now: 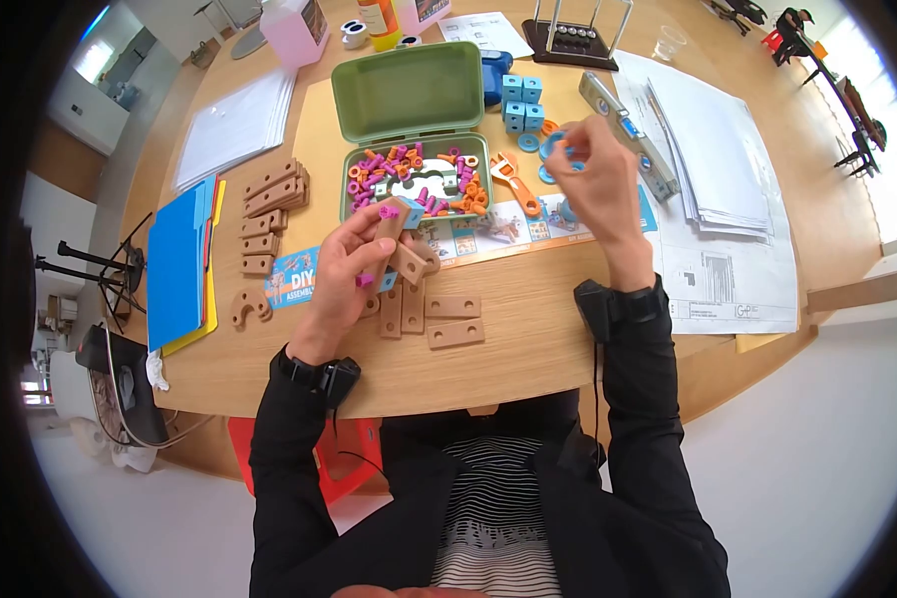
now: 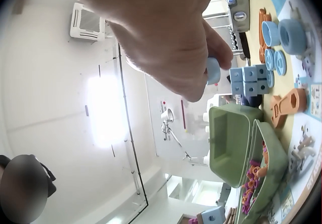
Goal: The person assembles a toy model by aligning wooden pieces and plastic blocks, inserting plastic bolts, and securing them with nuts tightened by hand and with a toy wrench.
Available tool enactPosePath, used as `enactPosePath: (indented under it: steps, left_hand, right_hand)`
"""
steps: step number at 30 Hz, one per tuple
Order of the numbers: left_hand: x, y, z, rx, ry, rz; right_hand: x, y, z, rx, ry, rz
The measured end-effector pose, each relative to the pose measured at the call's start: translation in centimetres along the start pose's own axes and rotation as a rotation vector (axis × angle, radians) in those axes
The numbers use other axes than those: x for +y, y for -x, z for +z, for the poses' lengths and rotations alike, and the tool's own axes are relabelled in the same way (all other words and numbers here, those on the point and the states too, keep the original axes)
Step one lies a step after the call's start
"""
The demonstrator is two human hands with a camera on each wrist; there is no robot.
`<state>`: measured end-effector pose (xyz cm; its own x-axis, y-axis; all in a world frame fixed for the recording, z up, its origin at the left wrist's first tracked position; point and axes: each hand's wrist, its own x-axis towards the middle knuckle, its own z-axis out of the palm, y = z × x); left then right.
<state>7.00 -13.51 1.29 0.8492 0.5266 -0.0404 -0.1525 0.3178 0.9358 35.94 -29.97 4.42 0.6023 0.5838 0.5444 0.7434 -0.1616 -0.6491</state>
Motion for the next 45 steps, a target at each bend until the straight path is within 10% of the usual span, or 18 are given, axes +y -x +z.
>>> enactPosePath:
  steps: [16,45]
  left_hand:
    - [1.6,0.9,1.1,-0.142,-0.157,-0.14]
    - [1.2,0.6,0.9,-0.176,-0.297,-0.209]
  right_hand:
    - [-5.0,3.4,3.7,-0.483,-0.351,-0.411]
    - [-5.6,3.6,2.4,-0.804,-0.453,-0.324]
